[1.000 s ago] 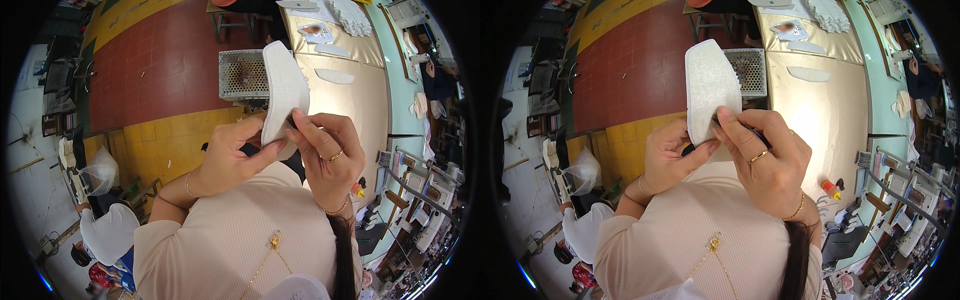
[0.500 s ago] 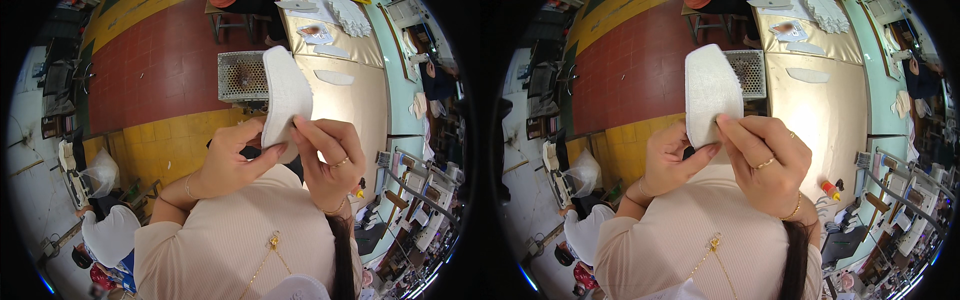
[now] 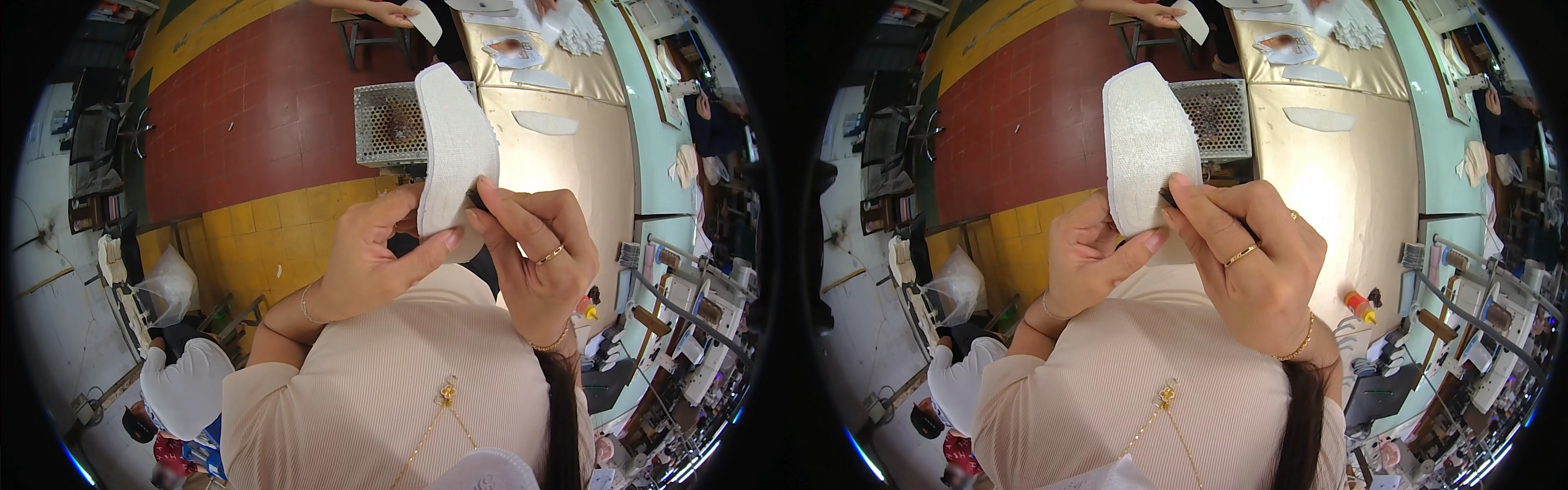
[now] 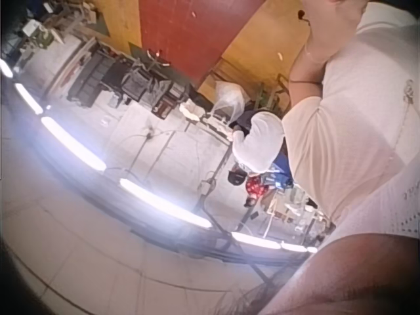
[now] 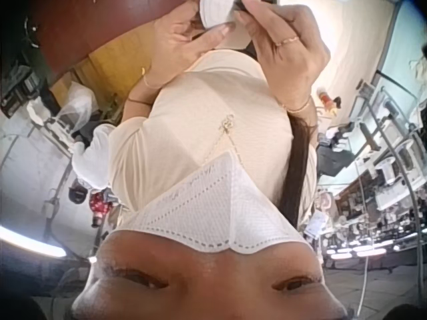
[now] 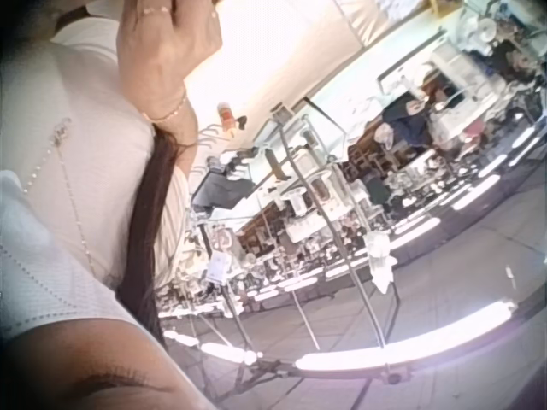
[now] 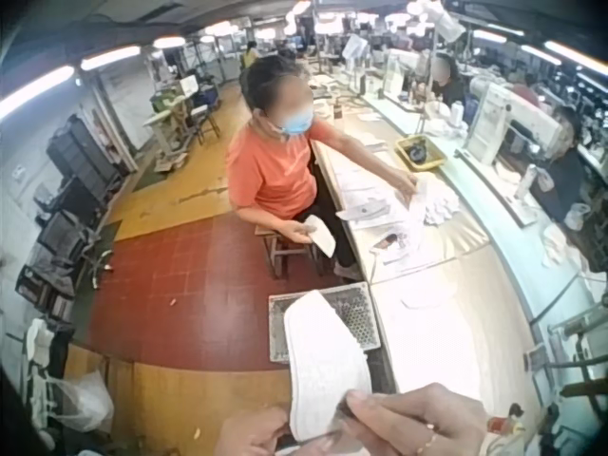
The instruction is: The person picks up a white fabric part, walks to a workstation, and uses scissors to trim the edges. She then folds the trimmed part and places it on the table.
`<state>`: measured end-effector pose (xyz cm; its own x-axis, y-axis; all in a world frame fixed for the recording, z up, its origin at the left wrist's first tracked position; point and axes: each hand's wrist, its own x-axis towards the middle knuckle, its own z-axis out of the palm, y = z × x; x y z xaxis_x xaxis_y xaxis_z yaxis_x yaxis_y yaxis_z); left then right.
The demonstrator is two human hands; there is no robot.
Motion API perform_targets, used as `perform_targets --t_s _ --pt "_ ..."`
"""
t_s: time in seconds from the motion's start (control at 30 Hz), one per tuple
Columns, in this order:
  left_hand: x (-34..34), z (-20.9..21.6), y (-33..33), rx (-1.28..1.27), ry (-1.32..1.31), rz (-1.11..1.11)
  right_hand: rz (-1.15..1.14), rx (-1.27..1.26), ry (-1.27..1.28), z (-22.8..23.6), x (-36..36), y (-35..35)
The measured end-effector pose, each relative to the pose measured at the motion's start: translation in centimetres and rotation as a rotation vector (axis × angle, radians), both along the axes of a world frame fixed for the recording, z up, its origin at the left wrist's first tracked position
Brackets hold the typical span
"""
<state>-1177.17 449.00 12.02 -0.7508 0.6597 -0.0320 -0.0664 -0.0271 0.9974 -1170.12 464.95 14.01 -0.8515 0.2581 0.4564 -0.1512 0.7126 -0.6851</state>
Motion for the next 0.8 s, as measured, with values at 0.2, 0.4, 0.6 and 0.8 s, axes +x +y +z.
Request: perform_targets --t_s 0.2,0.4,0.6,0.8 --pt "-0.3 -0.1 0.2 -0.014 0.074 -0.011 -0.019 0.070 0.087 -0.3 -0.7 0.2" --pt "-0.5 0.6 0.1 -0.139 0.150 -0.074 -0.014 0.121 0.095 -0.2 -0.7 0.4" --pt "-0.3 0.8 0.4 0.097 -0.196 0.062 -0.012 -0.012 0.121 -0.2 -0.9 0.4" --pt "-0.6 0.5 0.5 0.123 -0.143 0.071 -0.008 -0.043 -0.003 0.2 -0.7 0.4"
